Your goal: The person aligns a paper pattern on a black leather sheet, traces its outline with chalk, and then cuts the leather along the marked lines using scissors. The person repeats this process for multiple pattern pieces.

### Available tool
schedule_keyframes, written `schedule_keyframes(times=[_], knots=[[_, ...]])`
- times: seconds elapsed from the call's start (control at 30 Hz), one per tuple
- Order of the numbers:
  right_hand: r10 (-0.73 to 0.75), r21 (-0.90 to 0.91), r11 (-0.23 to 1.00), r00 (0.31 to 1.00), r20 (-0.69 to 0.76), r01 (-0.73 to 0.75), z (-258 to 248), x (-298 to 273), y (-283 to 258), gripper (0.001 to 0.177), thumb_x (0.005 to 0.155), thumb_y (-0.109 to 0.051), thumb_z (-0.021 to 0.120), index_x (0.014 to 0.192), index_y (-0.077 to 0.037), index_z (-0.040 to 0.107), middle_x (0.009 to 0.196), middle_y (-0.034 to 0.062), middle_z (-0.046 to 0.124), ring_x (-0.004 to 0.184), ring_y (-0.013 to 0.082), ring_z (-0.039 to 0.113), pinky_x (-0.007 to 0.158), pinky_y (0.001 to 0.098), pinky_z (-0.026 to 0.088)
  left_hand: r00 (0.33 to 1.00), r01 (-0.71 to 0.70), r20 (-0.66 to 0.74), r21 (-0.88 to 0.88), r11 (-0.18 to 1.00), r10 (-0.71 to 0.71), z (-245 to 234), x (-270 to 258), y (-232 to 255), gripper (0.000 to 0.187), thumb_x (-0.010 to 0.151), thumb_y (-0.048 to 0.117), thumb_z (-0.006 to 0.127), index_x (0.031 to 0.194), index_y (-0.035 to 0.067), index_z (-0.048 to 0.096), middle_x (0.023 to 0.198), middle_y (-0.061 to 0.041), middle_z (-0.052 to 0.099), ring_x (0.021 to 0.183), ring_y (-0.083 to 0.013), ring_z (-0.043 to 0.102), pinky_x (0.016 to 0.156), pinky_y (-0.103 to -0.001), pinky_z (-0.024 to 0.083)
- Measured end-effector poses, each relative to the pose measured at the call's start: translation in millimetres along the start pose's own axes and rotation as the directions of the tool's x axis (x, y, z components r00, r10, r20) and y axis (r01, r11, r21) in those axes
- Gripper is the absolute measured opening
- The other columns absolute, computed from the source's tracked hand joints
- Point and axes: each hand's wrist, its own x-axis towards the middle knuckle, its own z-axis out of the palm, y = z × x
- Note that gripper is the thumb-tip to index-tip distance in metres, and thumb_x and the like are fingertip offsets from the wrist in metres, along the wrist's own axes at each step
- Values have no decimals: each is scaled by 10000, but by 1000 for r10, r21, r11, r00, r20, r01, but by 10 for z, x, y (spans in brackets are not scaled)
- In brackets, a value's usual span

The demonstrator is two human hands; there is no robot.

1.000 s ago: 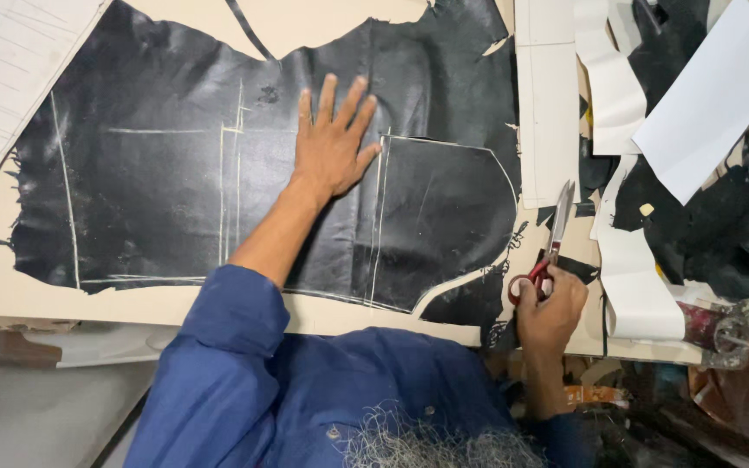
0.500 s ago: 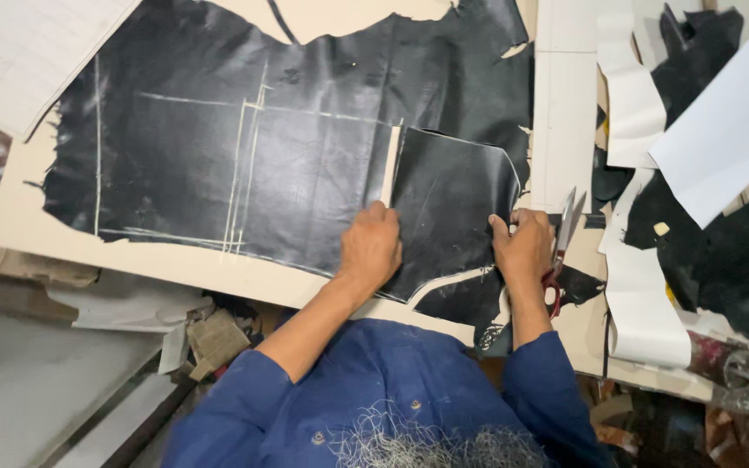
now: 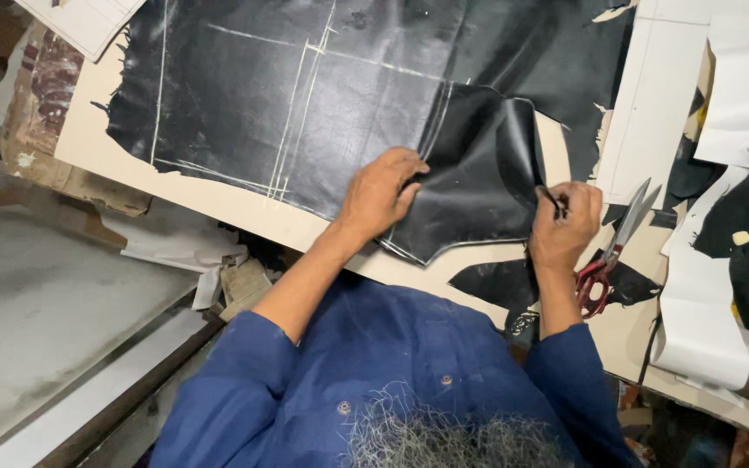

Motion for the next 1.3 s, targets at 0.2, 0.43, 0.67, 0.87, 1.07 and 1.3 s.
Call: schedule_keyframes(times=[0.2,0.43,0.67,0.87,1.07,1.3], knots=[[254,171,937,929,270,-306,-143,-48,-41,281,901,-32,793,1141,14,654,1020,87,684,910,179,638,843,311,503,986,46,156,95,994,-61,-158,-96,28,503,750,43,775,1238,98,669,1289,-99,629,1067,-316,677,890,-404,549],[213,436,854,955,205,-284,-292,-17,-35,219,977,-10,775,1171,27,679,1071,44,674,1000,106,623,923,250,508,928,273,261,7,962,-265,-341,-175,269,749,742,38,716,1458,147,527,1533,-53,489,701,-224,672,734,-376,575],[517,-162,855,782,348,-493,-58,383,-107,393,852,-202,843,1169,-34,685,789,114,660,691,207,599,671,327,495,941,215,226,170,962,-251,-290,5,17,757,687,130,820,1393,121,547,1476,-120,473,842,-290,693,802,-432,549],[-14,-382,920,980,197,90,74,948,181,386,810,-88,762,1195,-102,733,1086,154,665,948,355,636,753,439,535,983,158,67,189,969,-173,-175,165,-85,577,792,155,831,1341,141,653,1266,-85,604,958,-300,684,824,-414,551],[-101,-408,865,898,428,292,412,1244,633,213,972,-47,675,1156,-146,715,1148,105,605,1078,339,594,841,457,552,919,377,101,54,924,-381,-179,247,-47,533,770,167,800,1288,187,679,1150,-28,619,758,-189,650,754,-362,537],[38,-613,751,910,412,246,164,1142,202,225,847,-110,715,1062,-43,716,1135,154,593,1030,367,555,738,467,528,929,353,93,65,933,-358,-233,287,7,573,780,160,801,1332,149,648,1118,-47,632,763,-217,638,738,-380,527]])
